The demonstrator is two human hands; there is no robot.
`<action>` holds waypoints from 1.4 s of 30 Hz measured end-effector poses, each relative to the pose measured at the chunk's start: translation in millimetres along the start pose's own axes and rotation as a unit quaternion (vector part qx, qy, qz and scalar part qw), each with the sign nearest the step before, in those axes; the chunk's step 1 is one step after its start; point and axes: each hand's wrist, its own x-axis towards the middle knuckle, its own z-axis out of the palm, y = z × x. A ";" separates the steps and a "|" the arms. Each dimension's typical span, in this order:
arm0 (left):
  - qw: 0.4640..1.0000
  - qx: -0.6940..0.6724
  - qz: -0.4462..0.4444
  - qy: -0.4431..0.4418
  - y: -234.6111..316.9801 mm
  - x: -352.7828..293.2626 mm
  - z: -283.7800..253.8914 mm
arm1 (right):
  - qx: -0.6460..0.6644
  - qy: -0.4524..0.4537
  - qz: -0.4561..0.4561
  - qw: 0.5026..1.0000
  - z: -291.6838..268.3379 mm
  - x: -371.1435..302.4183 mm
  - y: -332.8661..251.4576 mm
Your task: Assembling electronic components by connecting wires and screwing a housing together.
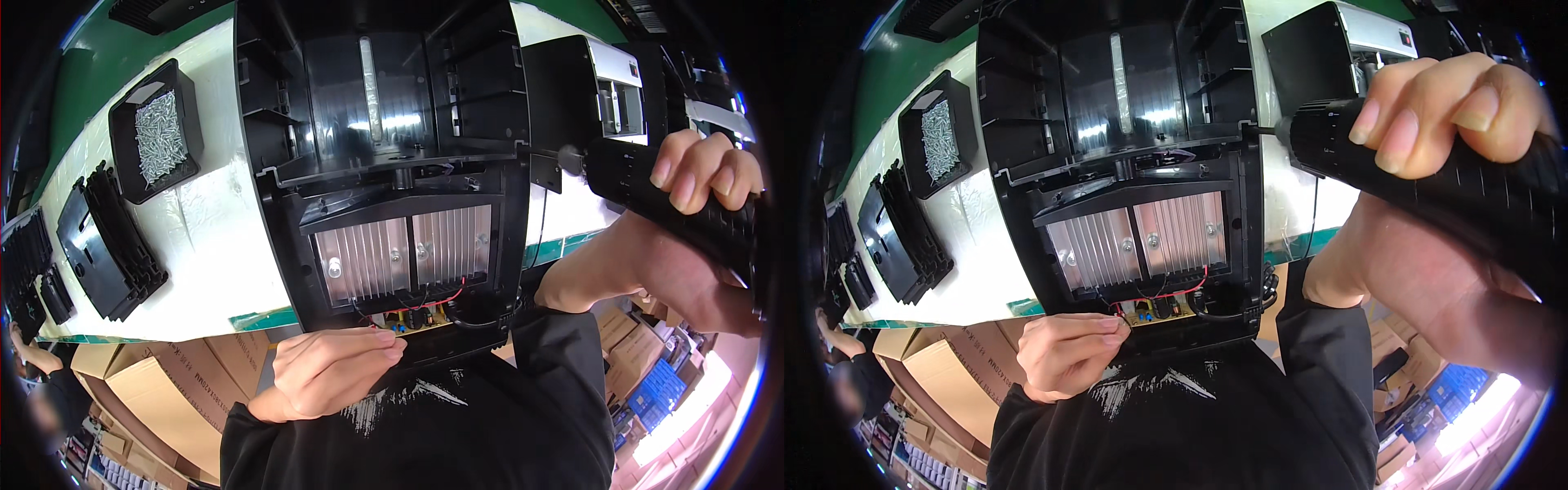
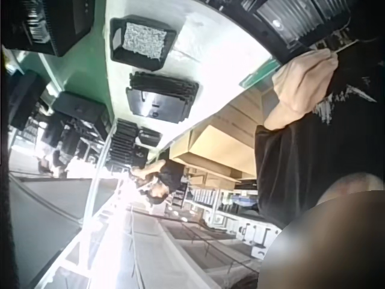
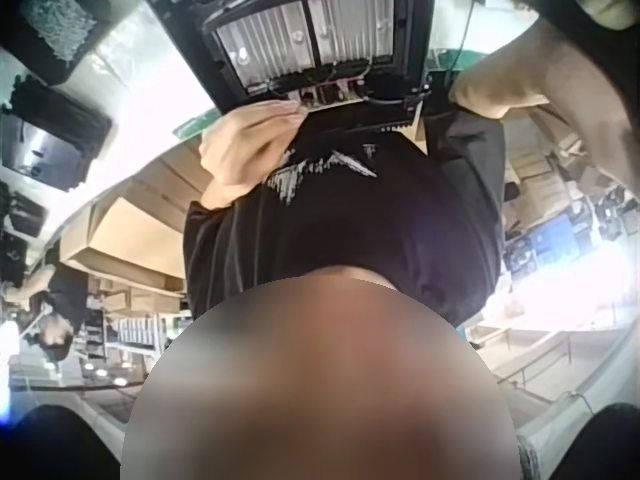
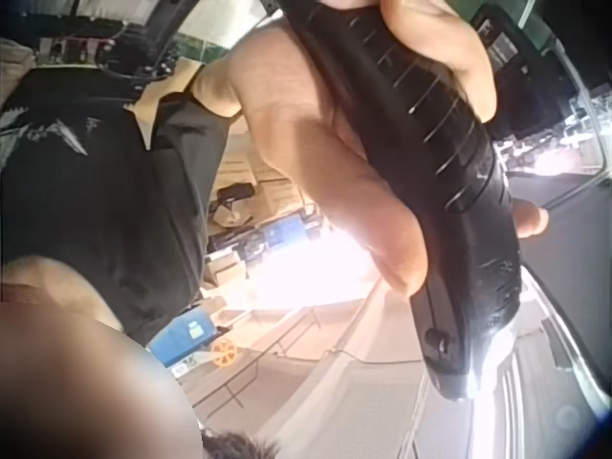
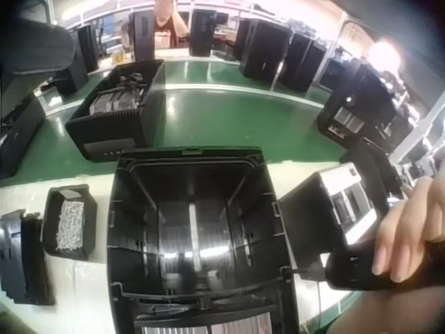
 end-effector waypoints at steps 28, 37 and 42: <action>1.000 -0.004 0.009 0.013 -0.8 -1.8 1.6 | -0.055 -0.054 -0.015 0.997 -7.4 -7.9 -7.4; 1.000 -0.003 0.005 -0.010 -0.3 -1.4 0.6 | -0.076 -0.067 -0.010 0.995 -8.9 -9.9 2.9; 1.000 -0.004 0.006 -0.013 0.3 -2.4 0.6 | -0.084 -0.075 -0.005 0.994 -13.2 -8.4 6.5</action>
